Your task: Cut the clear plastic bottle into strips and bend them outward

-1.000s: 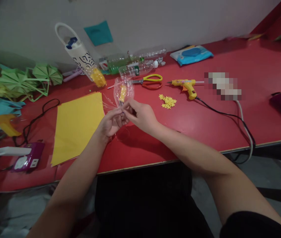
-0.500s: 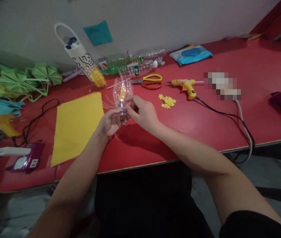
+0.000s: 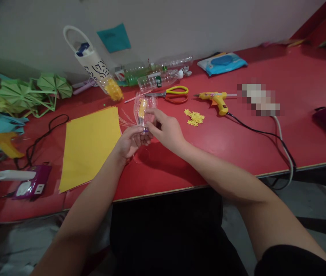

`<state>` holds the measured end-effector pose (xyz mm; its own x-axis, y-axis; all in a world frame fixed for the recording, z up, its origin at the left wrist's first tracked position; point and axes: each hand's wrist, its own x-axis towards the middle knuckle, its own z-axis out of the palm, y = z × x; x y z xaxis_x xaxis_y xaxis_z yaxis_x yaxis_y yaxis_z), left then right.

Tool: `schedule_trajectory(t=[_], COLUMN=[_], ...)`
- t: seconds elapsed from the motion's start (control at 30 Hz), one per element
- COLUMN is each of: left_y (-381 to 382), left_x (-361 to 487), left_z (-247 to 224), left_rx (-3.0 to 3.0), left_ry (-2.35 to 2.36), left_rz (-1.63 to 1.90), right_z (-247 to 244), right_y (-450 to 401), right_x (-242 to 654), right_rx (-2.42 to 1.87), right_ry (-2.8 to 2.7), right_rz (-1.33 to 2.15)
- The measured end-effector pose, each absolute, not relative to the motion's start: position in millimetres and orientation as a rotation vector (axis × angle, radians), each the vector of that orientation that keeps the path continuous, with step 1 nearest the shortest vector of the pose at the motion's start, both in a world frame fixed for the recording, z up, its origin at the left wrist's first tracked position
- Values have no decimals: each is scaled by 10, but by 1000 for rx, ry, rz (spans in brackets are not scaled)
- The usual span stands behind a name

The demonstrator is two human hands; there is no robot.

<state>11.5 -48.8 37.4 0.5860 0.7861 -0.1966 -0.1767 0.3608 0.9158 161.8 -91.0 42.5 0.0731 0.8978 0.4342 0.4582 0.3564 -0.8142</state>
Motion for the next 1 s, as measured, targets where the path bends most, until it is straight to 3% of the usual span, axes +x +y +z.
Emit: schedule_trajectory(t=[0.53, 1.0], left_y=[-492, -458], left_x=[122, 116], left_z=[373, 364], left_rx=[1022, 989], left_ry=[801, 832], left_rz=[696, 688], right_z=[453, 477], right_y=[-930, -894], right_x=[1664, 1637], right_rx=[-1530, -1660], right_ry=[-1891, -1754], right_rz=[-15, 276])
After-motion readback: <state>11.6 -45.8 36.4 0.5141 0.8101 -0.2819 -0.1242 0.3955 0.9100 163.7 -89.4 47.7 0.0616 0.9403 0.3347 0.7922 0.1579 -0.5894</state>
